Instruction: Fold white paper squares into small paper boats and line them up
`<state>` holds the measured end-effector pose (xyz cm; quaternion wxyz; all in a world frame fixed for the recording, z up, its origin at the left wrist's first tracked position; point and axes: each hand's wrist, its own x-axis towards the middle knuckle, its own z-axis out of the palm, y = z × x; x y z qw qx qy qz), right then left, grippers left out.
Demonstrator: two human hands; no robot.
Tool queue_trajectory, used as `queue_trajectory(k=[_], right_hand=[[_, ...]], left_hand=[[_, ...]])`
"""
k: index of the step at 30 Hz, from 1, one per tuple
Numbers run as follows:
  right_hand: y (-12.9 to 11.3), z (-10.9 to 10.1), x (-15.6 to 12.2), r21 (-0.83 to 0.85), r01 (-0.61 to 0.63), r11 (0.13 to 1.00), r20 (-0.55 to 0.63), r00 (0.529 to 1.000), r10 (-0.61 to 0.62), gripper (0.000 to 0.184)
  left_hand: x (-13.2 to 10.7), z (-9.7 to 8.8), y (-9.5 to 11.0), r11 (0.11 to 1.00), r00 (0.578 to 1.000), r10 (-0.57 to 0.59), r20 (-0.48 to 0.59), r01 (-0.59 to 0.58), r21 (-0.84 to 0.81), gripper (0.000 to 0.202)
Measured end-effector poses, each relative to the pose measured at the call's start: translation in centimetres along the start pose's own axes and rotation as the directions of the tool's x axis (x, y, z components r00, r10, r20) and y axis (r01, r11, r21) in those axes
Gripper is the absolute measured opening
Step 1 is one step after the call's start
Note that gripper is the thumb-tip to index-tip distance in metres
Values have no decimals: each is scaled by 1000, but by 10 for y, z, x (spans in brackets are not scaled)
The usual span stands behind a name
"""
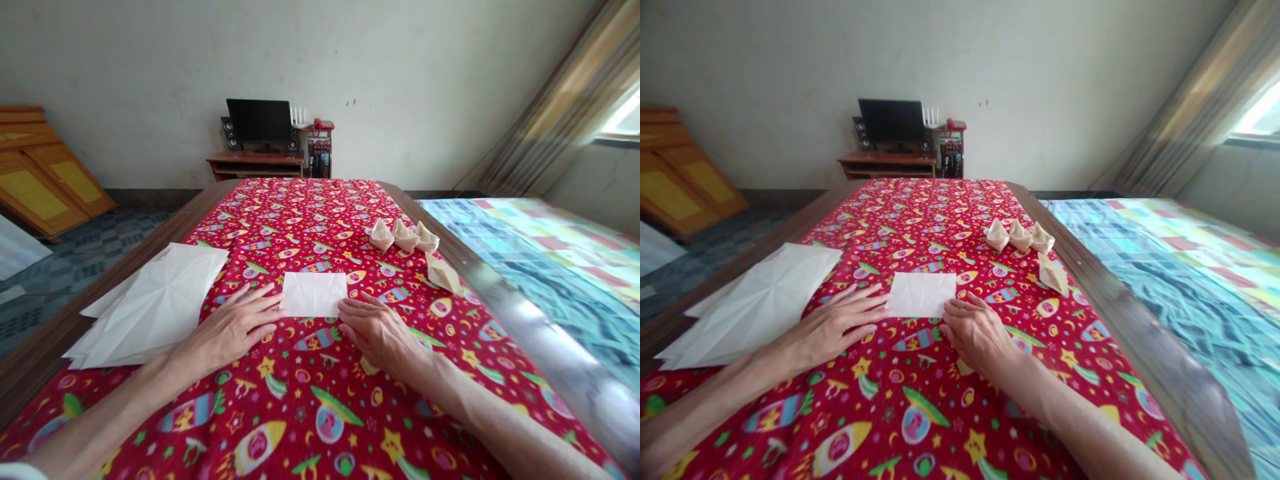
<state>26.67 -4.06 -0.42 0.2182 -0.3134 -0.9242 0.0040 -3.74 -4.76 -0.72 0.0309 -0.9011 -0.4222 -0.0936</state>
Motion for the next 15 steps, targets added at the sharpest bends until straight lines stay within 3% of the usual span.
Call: queue_trajectory(k=[4, 8, 15], right_hand=[[5, 7, -1, 0, 21, 1000, -61, 998, -21, 20], [9, 9, -3, -2, 7, 1000, -61, 998, -7, 20], [10, 6, -1, -40, 17, 999, -56, 998, -19, 21]], left_hand=[[25, 2, 11, 992, 990, 123, -72, -126, -31, 34], [42, 5, 22, 984, 983, 171, -71, -173, -27, 41], [37, -6, 17, 983, 985, 171, 16, -172, 62, 61]])
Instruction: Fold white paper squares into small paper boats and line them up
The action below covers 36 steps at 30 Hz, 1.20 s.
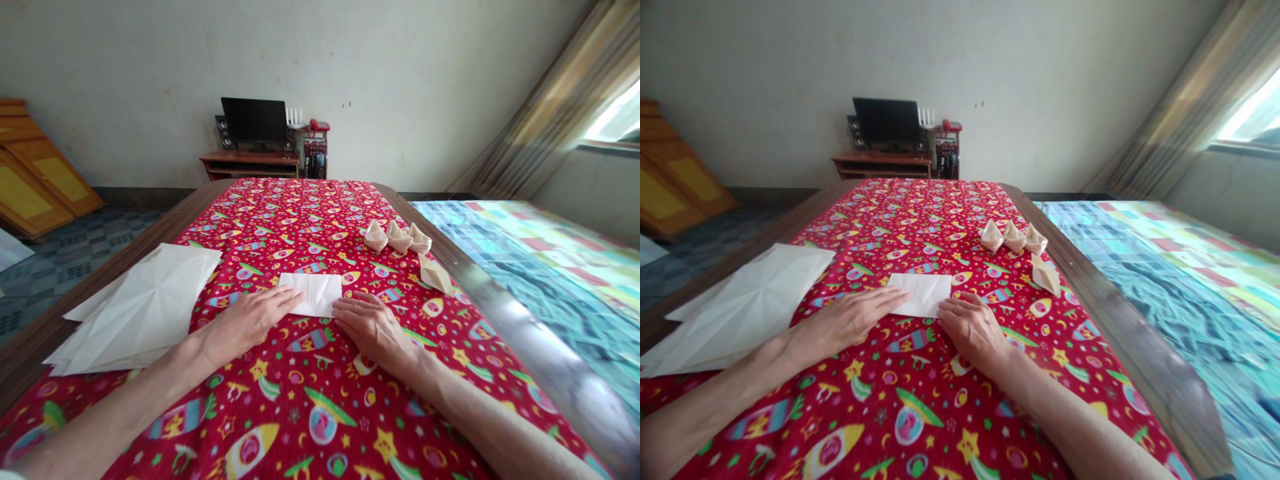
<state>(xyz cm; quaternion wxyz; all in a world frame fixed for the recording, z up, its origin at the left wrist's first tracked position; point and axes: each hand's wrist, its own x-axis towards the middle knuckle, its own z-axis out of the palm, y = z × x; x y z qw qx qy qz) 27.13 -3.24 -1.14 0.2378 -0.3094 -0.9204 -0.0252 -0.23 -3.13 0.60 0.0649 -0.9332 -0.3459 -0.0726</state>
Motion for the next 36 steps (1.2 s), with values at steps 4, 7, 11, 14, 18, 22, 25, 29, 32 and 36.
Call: queue_trajectory(k=[4, 7, 11, 14, 18, 22, 25, 29, 32, 36], right_hand=[[-4, -2, 4, -117, -12, 993, -7, 1000, 12, 21], [-17, -4, 7, -273, 42, 961, -29, 998, -52, 25], [-37, -6, 10, -342, 135, 930, 25, 991, -134, 23], [-39, -7, 9, -309, 119, 944, 63, 993, -104, 17], [-26, -7, 5, -243, 93, 966, 32, 996, -88, 23], [-14, 0, 1, -13, 21, 1000, -130, 991, -23, 27], [-9, 6, 2, 178, -39, 983, -218, 973, 78, 24], [-5, 8, 1, 305, -77, 949, -198, 970, 142, 21], [-2, 4, -1, 222, -128, 967, -133, 978, 160, 20], [0, 0, -3, 28, -116, 993, -29, 993, 117, 18]], left_hand=[[0, -3, 1, 996, 996, 26, -87, -18, 83, 33], [4, -6, 17, 972, 984, 52, -171, -10, 236, 26], [7, -10, 44, 929, 972, 118, -201, -37, 369, 25], [4, -11, 50, 954, 972, 124, -199, -62, 292, 26], [0, -4, 36, 996, 971, 46, -234, -27, 85, 32], [-2, 6, 18, 998, 964, -55, -260, 50, -26, 44], [-2, 9, 12, 998, 957, -53, -287, 43, -41, 38], [-2, 7, 14, 1000, 941, -6, -338, -3, -25, 28], [-3, 4, 20, 999, 932, 19, -363, -33, -34, 26], [-4, 6, 27, 994, 952, 3, -305, -37, -105, 22]])
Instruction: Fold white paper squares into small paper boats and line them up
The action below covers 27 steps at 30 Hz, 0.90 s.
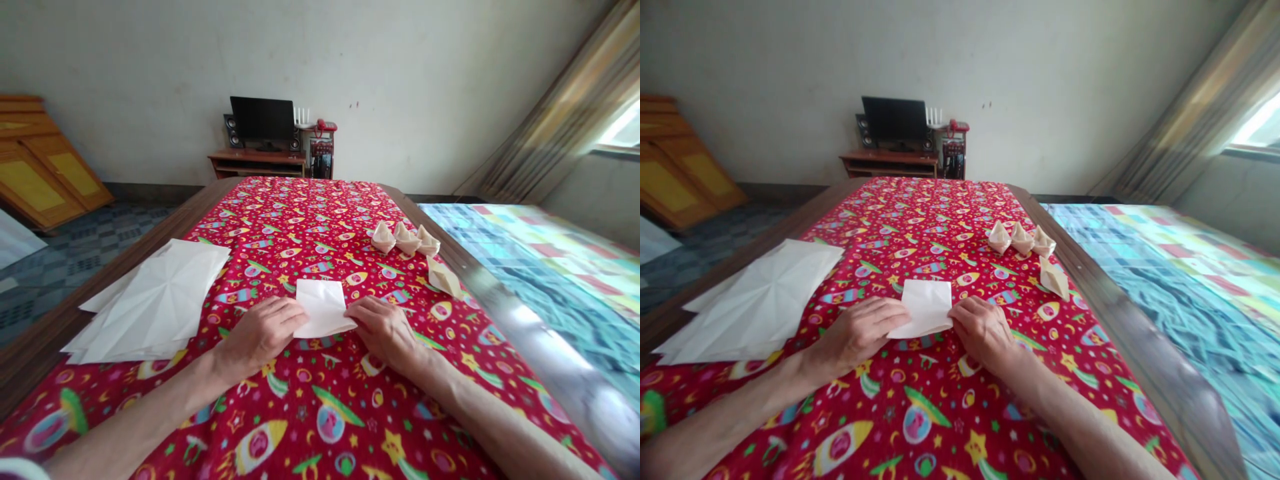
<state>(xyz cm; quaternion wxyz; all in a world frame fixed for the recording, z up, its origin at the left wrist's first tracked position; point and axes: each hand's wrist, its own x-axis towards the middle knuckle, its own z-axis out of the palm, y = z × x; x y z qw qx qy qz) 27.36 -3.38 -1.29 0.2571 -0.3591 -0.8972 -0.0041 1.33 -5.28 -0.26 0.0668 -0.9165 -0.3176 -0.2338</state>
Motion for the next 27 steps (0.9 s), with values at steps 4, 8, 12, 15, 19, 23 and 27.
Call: queue_trajectory(k=[4, 8, 12, 15, 19, 23, 27], right_hand=[[3, 3, -1, 13, 4, 1000, 35, 999, -4, 18], [3, 4, 1, 118, -107, 987, 72, 992, 99, 18], [3, 5, 5, 149, -216, 965, 64, 976, 208, 18], [2, 7, 10, 108, -298, 948, 74, 954, 292, 20], [-1, 12, 17, -31, -368, 929, 61, 927, 369, 22], [-2, 19, 17, -140, -391, 910, 9, 918, 396, 22], [-4, 25, 15, -213, -394, 894, -86, 919, 385, 22]], left_hand=[[-4, 12, -4, 990, 997, -78, 4, 78, -118, 20], [-4, 21, -8, 954, 980, -190, -53, 172, -244, 16], [0, 22, -8, 880, 941, -335, -36, 300, -369, 16], [3, 21, -9, 853, 913, -407, -26, 369, -370, 26], [5, 19, -9, 835, 867, -498, 5, 482, -265, 32], [12, 16, -6, 814, 823, -563, 70, 567, -123, 32], [20, 13, 1, 793, 786, -609, 107, 608, 41, 24]])
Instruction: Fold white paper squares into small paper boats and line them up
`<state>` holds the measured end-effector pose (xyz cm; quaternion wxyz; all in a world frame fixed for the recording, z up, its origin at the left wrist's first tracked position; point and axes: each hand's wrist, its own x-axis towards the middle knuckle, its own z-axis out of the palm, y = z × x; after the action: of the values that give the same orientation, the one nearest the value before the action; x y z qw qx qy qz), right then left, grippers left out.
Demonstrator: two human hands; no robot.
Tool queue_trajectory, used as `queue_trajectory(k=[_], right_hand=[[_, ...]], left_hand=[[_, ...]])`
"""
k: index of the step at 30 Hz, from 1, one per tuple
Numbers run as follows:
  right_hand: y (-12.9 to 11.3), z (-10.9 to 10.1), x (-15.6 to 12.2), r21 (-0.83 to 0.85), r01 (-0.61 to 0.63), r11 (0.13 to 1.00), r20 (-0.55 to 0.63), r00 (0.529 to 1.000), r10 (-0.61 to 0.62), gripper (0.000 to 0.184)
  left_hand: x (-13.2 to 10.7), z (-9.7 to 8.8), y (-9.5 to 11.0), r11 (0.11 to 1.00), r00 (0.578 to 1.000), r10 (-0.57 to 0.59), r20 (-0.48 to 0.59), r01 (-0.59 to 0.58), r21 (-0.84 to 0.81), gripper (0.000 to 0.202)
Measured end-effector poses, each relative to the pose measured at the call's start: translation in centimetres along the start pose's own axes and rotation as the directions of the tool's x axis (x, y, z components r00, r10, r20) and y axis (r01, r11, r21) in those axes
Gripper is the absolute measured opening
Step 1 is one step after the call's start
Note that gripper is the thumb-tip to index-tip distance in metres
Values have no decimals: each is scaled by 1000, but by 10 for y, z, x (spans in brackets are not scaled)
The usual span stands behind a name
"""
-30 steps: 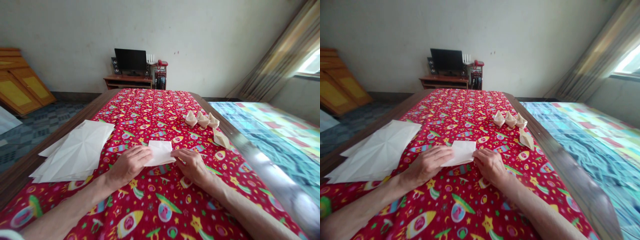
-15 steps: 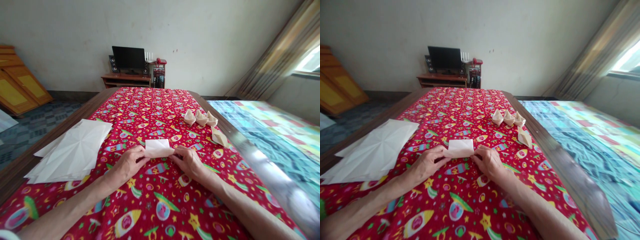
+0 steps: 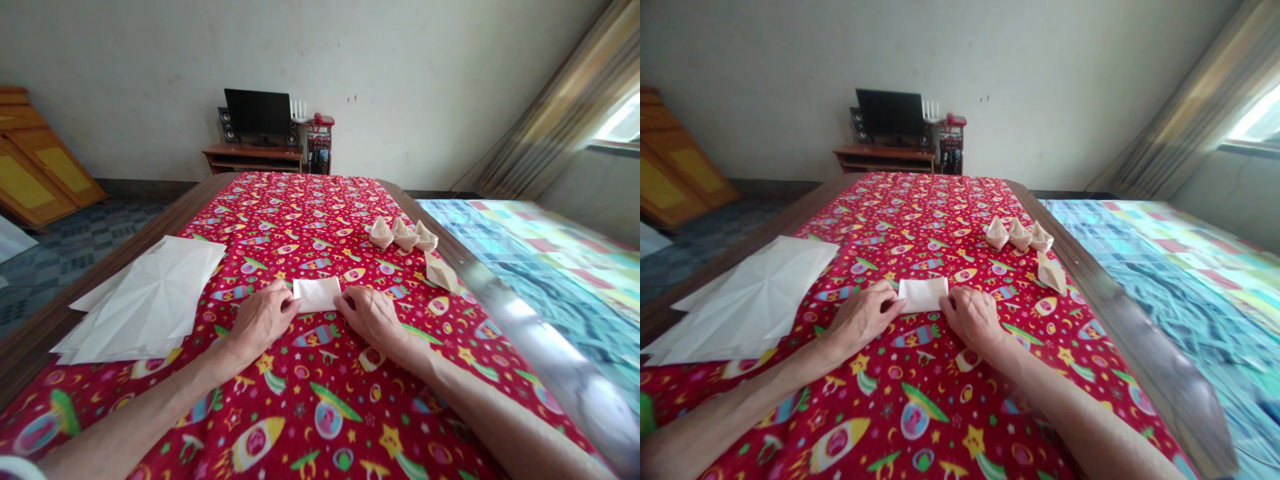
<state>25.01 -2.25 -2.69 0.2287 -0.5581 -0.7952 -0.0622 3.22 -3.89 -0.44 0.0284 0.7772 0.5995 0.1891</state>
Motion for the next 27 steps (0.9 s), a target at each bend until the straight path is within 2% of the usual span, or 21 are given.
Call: queue_trajectory(k=[5, 8, 10, 12, 15, 17, 23, 27], right_hand=[[-3, -4, 3, -46, 2, 999, 57, 998, 0, 24], [-4, -7, 5, -60, 4, 998, 88, 996, 1, 26], [-5, -8, 5, -62, 5, 998, 104, 995, 2, 27], [-5, -9, 5, -69, -1, 998, 122, 992, 9, 26], [-6, -9, 5, -94, -1, 996, 124, 992, 13, 26], [-6, -9, 5, -102, 12, 995, 106, 994, -1, 26], [-4, -3, 3, -108, 37, 994, 29, 999, -34, 25], [0, 1, 4, -55, 42, 998, -27, 999, -44, 23]], left_hand=[[1, 2, 1, 994, 1000, 9, 0, -9, 108, 22], [3, 6, -3, 997, 995, 35, -92, -28, 78, 13], [4, 9, -5, 992, 980, 121, -158, -116, 39, 22], [4, 12, -5, 960, 945, 279, -168, -280, 14, 25], [3, 15, -1, 874, 865, 481, -141, -486, 0, 30], [1, 16, 3, 844, 838, 531, -121, -536, -9, 33], [-9, 9, 12, 860, 860, 509, 46, -510, 9, 42], [-11, 5, 12, 863, 860, 503, 83, -505, 14, 45]])
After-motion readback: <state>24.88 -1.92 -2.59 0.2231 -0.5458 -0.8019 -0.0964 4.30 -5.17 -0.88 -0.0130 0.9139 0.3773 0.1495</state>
